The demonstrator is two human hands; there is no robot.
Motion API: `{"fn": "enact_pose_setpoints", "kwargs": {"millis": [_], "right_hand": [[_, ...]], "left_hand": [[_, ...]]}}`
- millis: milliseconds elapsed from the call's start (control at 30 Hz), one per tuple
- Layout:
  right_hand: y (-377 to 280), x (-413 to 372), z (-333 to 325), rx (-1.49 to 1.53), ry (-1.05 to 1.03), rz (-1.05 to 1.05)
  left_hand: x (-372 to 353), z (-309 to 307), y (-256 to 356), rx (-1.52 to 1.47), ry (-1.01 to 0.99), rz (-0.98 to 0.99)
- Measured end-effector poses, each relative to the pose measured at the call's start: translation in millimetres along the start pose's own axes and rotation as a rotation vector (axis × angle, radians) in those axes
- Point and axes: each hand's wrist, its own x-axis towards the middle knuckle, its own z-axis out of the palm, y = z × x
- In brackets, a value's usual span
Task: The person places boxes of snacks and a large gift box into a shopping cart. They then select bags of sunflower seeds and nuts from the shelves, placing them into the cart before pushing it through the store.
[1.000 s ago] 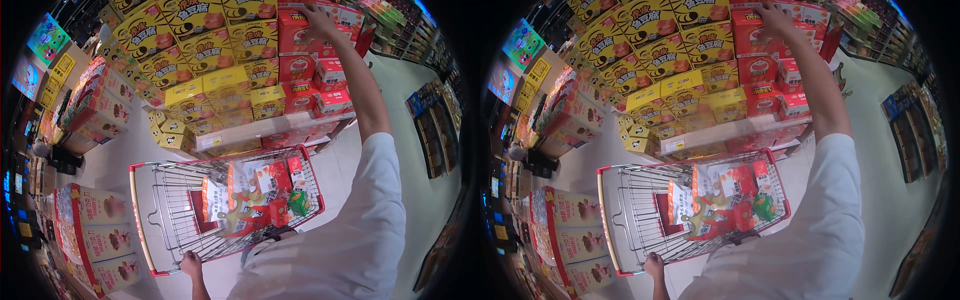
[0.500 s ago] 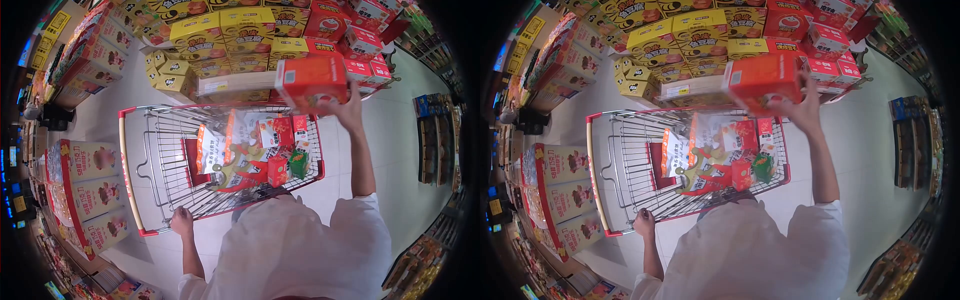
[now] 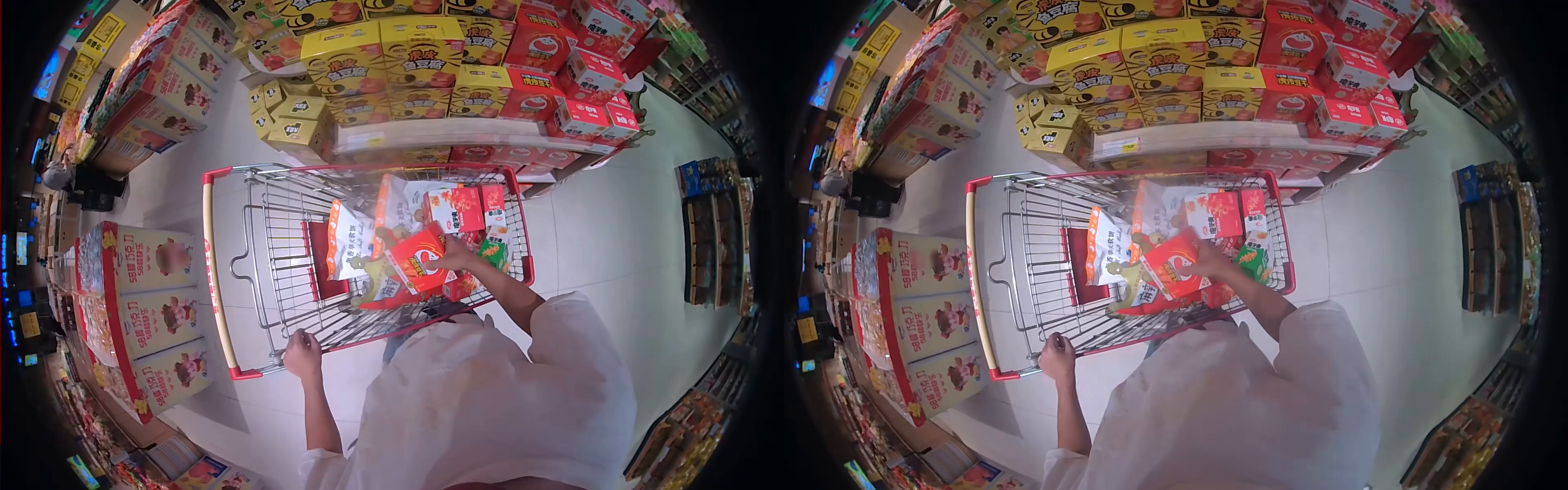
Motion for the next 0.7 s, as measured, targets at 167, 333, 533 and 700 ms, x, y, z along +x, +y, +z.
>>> {"fn": "enact_pose_setpoints", "kwargs": {"millis": [167,333,533,700], "right_hand": [[-57.9,28.2,-74.2,-0.042,0.337,-0.326],[-177.5,40.9,-212.1,-0.377,1.173,-0.938],[-229.9,67.7,-258.8,-0.664,0.929,-0.594],[-241.2,65.1,-253.9,-0.814,1.021,-0.540]], "left_hand": [[-4.7,-7.3,-4.6,0.024,0.016,0.028],[2.6,-1.1,-2.2,0.011,0.045,0.021],[-1.6,-2.1,-0.6,0.054,0.061,0.029],[0.9,-1.8,-0.1,0.064,0.067,0.029]]}}
